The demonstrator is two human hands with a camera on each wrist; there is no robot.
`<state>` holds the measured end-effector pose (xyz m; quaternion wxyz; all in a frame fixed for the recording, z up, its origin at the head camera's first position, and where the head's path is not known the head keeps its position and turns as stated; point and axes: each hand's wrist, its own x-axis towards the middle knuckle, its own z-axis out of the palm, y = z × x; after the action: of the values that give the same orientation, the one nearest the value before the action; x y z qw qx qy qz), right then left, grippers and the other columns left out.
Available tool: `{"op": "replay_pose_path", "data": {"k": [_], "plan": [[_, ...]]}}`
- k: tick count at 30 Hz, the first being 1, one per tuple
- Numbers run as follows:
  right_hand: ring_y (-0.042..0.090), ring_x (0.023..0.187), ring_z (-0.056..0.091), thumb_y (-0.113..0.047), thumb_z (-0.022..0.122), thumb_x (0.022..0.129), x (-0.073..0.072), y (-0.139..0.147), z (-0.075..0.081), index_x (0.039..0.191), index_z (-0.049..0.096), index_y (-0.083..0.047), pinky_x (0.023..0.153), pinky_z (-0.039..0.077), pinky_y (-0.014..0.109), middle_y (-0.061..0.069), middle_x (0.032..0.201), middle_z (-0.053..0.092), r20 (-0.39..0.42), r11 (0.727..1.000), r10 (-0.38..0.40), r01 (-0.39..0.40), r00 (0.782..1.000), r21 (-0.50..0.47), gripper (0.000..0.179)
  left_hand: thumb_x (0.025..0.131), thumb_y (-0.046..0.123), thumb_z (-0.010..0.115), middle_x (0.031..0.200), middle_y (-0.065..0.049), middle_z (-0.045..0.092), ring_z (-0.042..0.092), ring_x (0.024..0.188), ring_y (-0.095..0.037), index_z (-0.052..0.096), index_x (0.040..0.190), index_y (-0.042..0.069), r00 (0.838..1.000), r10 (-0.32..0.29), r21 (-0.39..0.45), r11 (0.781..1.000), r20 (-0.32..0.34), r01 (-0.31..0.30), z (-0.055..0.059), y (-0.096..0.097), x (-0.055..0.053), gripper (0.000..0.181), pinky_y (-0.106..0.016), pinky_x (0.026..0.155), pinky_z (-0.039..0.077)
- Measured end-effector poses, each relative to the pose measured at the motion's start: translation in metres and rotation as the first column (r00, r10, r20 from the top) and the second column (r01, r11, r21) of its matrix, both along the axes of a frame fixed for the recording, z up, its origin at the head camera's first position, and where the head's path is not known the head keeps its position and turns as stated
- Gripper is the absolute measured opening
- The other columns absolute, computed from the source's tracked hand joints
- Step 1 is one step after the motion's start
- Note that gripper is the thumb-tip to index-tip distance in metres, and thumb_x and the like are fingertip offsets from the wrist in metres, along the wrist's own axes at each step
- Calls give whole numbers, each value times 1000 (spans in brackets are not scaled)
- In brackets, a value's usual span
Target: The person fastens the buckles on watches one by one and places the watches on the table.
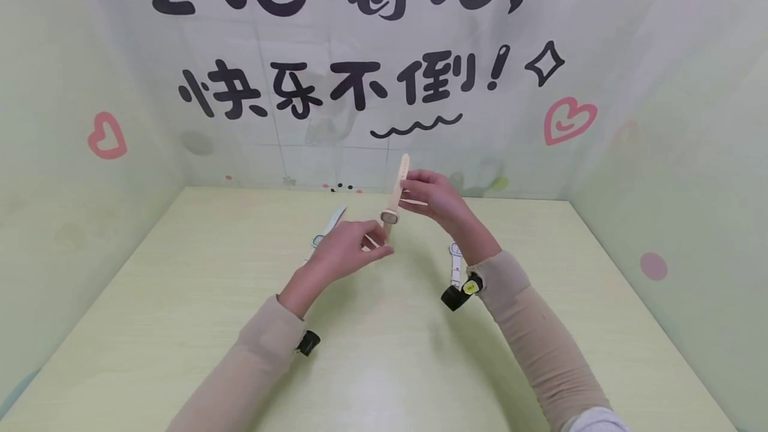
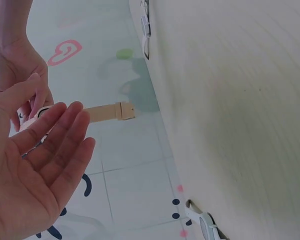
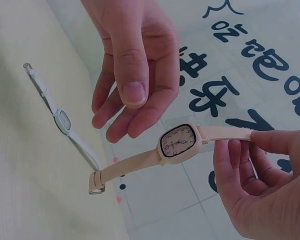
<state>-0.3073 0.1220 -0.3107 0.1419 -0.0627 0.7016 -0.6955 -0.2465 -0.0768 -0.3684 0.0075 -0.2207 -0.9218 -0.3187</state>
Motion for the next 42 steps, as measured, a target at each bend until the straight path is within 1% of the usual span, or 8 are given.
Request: {"op": "replay_pose_path", "data": {"k": [7, 13, 20, 25, 34, 37, 40, 42], "plan": [[16, 95, 67, -13, 56, 101, 2, -1, 4, 126, 54, 1, 104, 53, 43, 7, 109, 62, -10, 1000, 6, -6, 1000, 2, 28, 92, 39, 71, 102, 1, 74, 69, 92, -15, 69, 107, 13, 999, 12, -1, 1000, 30, -12, -6, 2, 1, 30, -32, 82, 59], [18, 98, 67, -13, 57, 101, 4, -2, 7, 126, 55, 0, 104, 53, 43, 8, 111, 62, -24, 1000, 11, -11, 1000, 1, 28, 92, 41, 71, 103, 3, 73, 68, 92, -14, 69, 106, 16, 997, 30, 28, 999, 72, -32, -9, 4, 3, 28, -31, 82, 58], [20, 104, 67, -15, 57, 101, 6, -3, 10, 130, 54, 1, 104, 53, 43, 11, 117, 63, -33, 1000, 22, -22, 999, 7, 32, 92, 40, 70, 104, 3, 73, 69, 94, -14, 69, 108, 18, 995, 42, 40, 998, 94, -46, -15, 5, 2, 28, -32, 84, 58], [19, 101, 67, -15, 57, 101, 9, -3, 12, 128, 55, 0, 104, 53, 43, 10, 114, 63, -34, 1000, 27, -27, 999, -16, 31, 92, 40, 71, 107, 3, 73, 69, 97, -15, 68, 111, 17, 993, 50, 54, 997, 108, -56, -18, 6, 1, 31, -33, 85, 59], [17, 99, 67, -14, 56, 101, 14, -6, 17, 128, 54, 1, 106, 52, 44, 6, 109, 65, -48, 998, 49, -50, 998, -38, 30, 92, 40, 70, 116, 0, 73, 69, 102, -18, 68, 116, 16, 987, 45, 136, 988, 152, -66, -21, 4, 0, 34, -35, 88, 59], [16, 98, 67, -13, 56, 101, 15, -7, 18, 124, 55, 1, 107, 51, 45, 5, 105, 65, -56, 997, 53, -57, 997, -56, 26, 93, 41, 69, 119, -2, 72, 69, 106, -21, 67, 119, 15, 984, 39, 183, 981, 171, -71, -22, 3, -2, 37, -37, 90, 59], [16, 97, 67, -12, 55, 101, 16, -7, 18, 119, 57, -2, 108, 50, 46, 3, 103, 65, -66, 995, 59, -64, 996, -71, 20, 95, 38, 66, 123, -4, 71, 68, 109, -24, 67, 121, 12, 980, 16, 261, 963, 198, -68, -23, 1, -6, 37, -39, 92, 58], [16, 97, 67, -11, 56, 101, 16, -8, 18, 115, 58, -3, 108, 50, 46, 3, 102, 66, -68, 995, 60, -65, 996, -78, 16, 97, 36, 64, 124, -7, 70, 68, 111, -27, 66, 123, 11, 972, -18, 332, 941, 233, -62, -24, -2, -9, 36, -39, 93, 58]]}}
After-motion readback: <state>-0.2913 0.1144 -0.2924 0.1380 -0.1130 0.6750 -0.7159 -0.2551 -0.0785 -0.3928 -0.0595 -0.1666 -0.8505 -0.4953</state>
